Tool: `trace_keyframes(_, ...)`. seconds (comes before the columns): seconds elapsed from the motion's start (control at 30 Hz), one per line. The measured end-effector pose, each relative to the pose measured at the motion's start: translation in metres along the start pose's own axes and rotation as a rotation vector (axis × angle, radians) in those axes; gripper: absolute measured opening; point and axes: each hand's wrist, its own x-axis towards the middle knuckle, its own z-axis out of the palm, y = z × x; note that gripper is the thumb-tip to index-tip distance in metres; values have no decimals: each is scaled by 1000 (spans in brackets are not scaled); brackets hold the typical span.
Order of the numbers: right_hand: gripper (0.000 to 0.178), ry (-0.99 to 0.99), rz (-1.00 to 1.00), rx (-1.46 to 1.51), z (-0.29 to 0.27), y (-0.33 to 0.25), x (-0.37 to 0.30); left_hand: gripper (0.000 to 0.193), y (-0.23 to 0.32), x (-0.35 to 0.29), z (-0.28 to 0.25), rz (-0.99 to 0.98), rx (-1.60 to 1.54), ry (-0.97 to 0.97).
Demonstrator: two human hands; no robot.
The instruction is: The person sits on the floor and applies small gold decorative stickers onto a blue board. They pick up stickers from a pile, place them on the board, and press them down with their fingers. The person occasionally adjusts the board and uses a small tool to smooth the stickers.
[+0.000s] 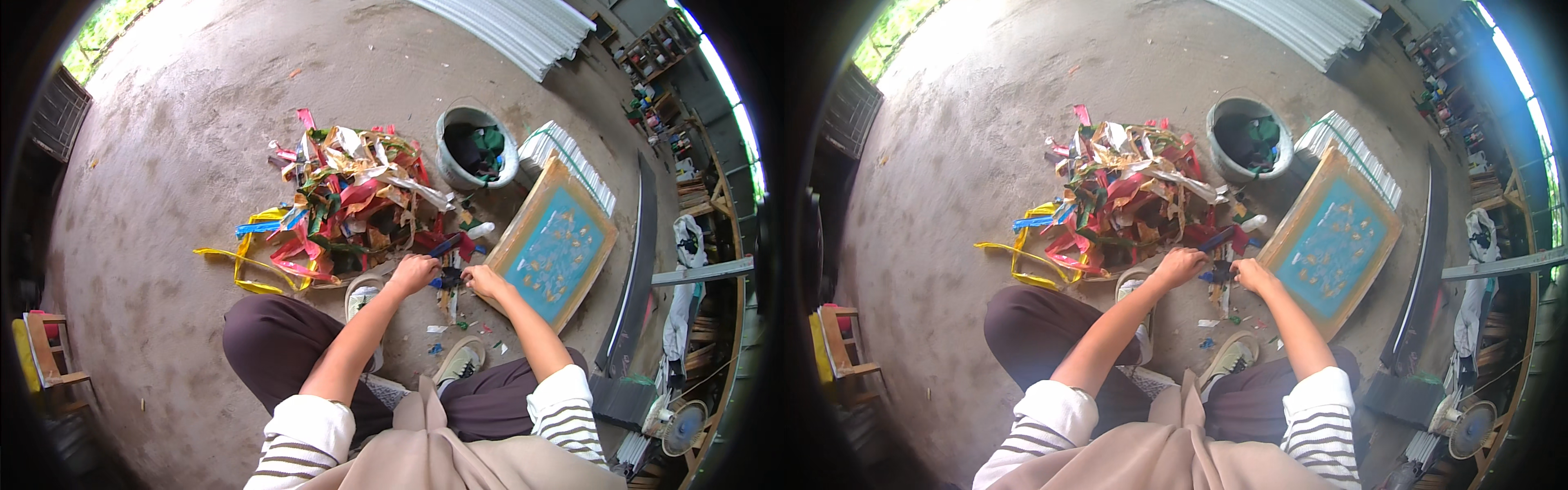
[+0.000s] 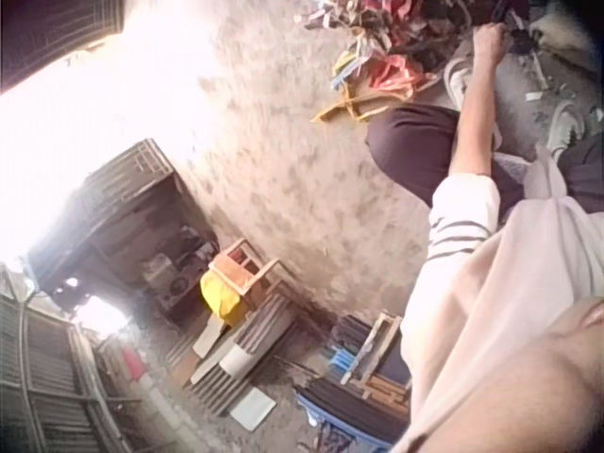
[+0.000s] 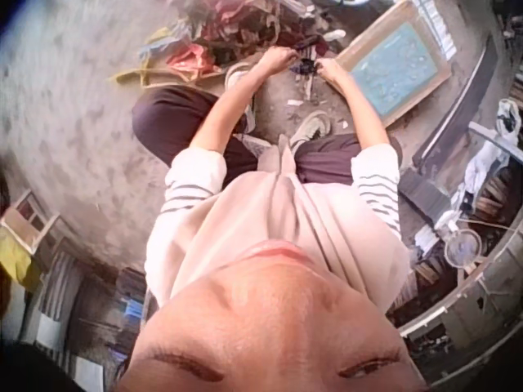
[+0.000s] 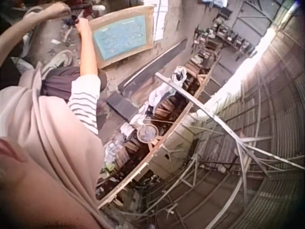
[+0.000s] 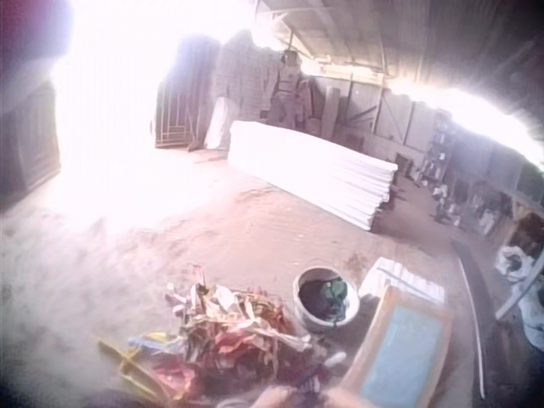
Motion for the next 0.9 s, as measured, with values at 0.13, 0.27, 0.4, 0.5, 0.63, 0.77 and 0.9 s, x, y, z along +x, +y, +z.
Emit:
trace_keyframes(0.13, 22, 173, -40, 147, -16, -27, 24, 16, -7, 17, 0, 11, -150, 117)
trace_keyframes(0.27, 16, 528, -52, 483, -67, -13, 67, 22, 0, 65, -19, -55, -424, 227)
trace_keyframes(0.4, 13, 793, 10, 451, -116, 14, 127, 31, -3, 118, -30, -61, -523, 389)
trace_keyframes(0.5, 24, 934, 86, 442, -135, 51, 183, 38, -10, 159, -24, -51, -557, 515)
trace_keyframes(0.63, 48, 724, 447, 237, -151, 39, 229, 38, -21, 184, -22, -180, -524, 593)
trace_keyframes(0.77, 37, 700, 520, 310, -143, 62, 245, 35, -19, 197, -11, -212, -503, 635)
trace_keyframes(0.9, 26, 885, 340, 552, -150, 58, 233, 32, -21, 195, -11, -227, -459, 648)
